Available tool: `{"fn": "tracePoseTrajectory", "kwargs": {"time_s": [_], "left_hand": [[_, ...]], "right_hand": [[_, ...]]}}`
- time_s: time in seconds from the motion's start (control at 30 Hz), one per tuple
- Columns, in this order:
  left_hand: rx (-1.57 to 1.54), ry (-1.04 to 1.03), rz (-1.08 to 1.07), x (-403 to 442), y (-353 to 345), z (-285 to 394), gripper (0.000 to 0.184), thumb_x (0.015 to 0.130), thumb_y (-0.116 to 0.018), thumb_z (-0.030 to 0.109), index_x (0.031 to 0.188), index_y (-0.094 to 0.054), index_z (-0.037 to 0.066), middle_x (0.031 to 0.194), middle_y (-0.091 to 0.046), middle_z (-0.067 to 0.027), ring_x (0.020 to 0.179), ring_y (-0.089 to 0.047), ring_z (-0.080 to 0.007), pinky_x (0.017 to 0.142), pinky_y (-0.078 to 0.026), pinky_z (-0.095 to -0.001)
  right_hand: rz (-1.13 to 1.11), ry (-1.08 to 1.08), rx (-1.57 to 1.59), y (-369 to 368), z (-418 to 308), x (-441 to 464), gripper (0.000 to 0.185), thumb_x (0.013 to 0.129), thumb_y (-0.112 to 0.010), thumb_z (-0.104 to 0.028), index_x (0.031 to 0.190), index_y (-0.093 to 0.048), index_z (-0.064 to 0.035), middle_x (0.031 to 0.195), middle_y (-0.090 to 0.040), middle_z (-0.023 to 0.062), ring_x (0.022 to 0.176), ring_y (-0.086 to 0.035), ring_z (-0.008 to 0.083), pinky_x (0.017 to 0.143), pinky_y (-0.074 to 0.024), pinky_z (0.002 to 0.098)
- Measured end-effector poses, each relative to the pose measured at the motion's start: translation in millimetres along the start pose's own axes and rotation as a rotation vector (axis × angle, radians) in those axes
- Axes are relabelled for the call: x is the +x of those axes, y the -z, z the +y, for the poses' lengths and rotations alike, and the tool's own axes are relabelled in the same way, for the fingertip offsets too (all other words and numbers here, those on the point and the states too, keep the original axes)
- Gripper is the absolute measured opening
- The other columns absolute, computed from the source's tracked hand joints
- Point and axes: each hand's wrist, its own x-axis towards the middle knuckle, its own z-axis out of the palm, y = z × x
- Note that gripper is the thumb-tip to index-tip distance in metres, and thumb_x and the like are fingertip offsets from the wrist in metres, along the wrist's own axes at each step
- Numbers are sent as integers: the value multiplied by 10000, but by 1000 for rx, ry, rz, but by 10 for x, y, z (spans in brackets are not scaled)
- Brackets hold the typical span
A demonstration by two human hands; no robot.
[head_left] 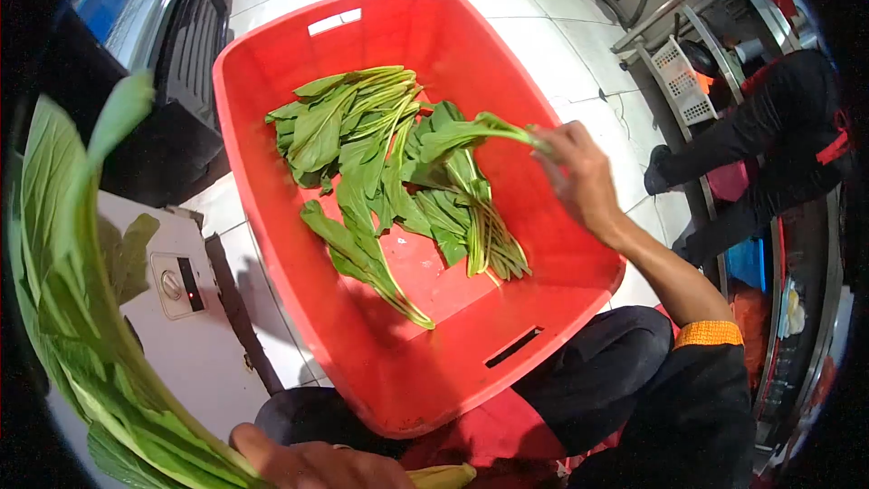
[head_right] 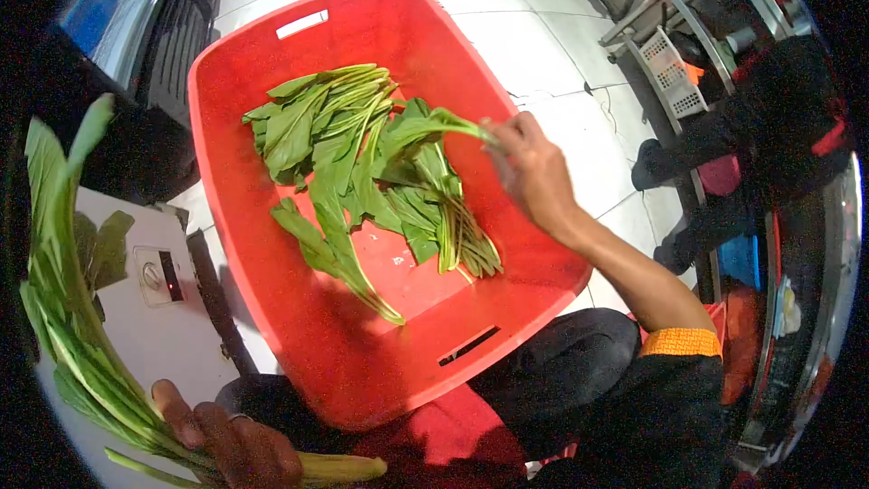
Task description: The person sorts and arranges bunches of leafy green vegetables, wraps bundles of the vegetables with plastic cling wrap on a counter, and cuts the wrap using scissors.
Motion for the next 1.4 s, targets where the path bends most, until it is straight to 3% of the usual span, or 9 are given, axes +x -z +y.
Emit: {"fn": "tracePoseTrajectory", "kwargs": {"time_s": [0.13, 0.23, 0.6, 0.67, 0.77, 0.87, 1.0, 1.17, 1.4], "left_hand": [[-33, 9, 1, -31, -36, 5, 579, 717, -806, 320, 1079, -438, 58, 693, -499, -20, 514, -499, -133, 471, -429, -252], [-48, -3, 18, -66, -78, 6, 582, 711, -812, 317, 1076, -440, 58, 688, -494, -17, 509, -494, -128, 465, -426, -250], [35, -98, 305, 45, -8, 128, 504, 775, -751, 349, 1051, -455, 49, 641, -456, -5, 475, -459, -99, 422, -406, -240], [57, -116, 238, 82, 78, 160, 457, 838, -675, 355, 1076, -449, 37, 678, -474, -14, 505, -478, -107, 435, -415, -243], [113, -195, 192, 77, 214, 211, 389, 904, -575, 255, 1152, -413, 3, 775, -503, -41, 588, -515, -123, 473, -430, -249], [66, -210, 214, 115, 197, 189, 382, 912, -548, 229, 1166, -381, -1, 799, -471, -46, 603, -495, -126, 516, -431, -242], [41, -184, 203, 152, 210, 157, 368, 914, -529, 223, 1160, -373, -1, 804, -453, -45, 603, -477, -119, 525, -425, -245], [119, -143, 285, 143, 208, 145, 300, 934, -505, 212, 1098, -338, 25, 745, -421, -36, 521, -433, -110, 448, -416, -248], [110, -178, 254, 161, 221, 110, 344, 914, -502, 213, 1154, -381, -1, 801, -452, -41, 602, -469, -108, 522, -420, -237]], "right_hand": [[104, 16, 74, 348, -139, 307, 229, 809, -681, -68, 1020, -642, 15, 865, -675, 143, 726, -669, 189, 622, -537, 297], [-123, -366, 302, 498, -264, 597, 183, 858, -650, -123, 970, -660, 21, 840, -672, 123, 711, -631, 108, 653, -528, 246], [-293, -537, 1115, -812, -96, 2069, 341, 838, -689, -219, 1052, -622, 38, 922, -671, 118, 816, -647, 180, 761, -526, 281], [106, -327, 395, -1280, 235, 2087, 425, 807, -703, -330, 1020, -626, 29, 969, -674, 145, 827, -652, 219, 778, -518, 327], [-5, -264, 307, -1288, 228, 1672, 436, 786, -695, -403, 938, -650, 3, 925, -681, 160, 787, -657, 244, 745, -517, 360], [-663, -351, 155, -1406, 321, 798, 378, 829, -608, -363, 650, -674, -37, 595, -641, 117, 559, -631, 262, 586, -519, 402], [-1429, -173, -236, -1826, 573, -504, 542, 832, -556, -523, 829, -694, 1, 896, -683, 178, 737, -665, 292, 649, -529, 428], [-841, -316, -322, -1723, 381, -672, 340, 774, -591, -108, 998, -408, 71, 874, -625, 287, 812, -650, 416, 653, -536, 474], [-1045, -287, -395, -1563, 527, -641, 296, 807, -537, -82, 1061, -449, 41, 894, -648, 251, 831, -662, 382, 685, -546, 468]]}}
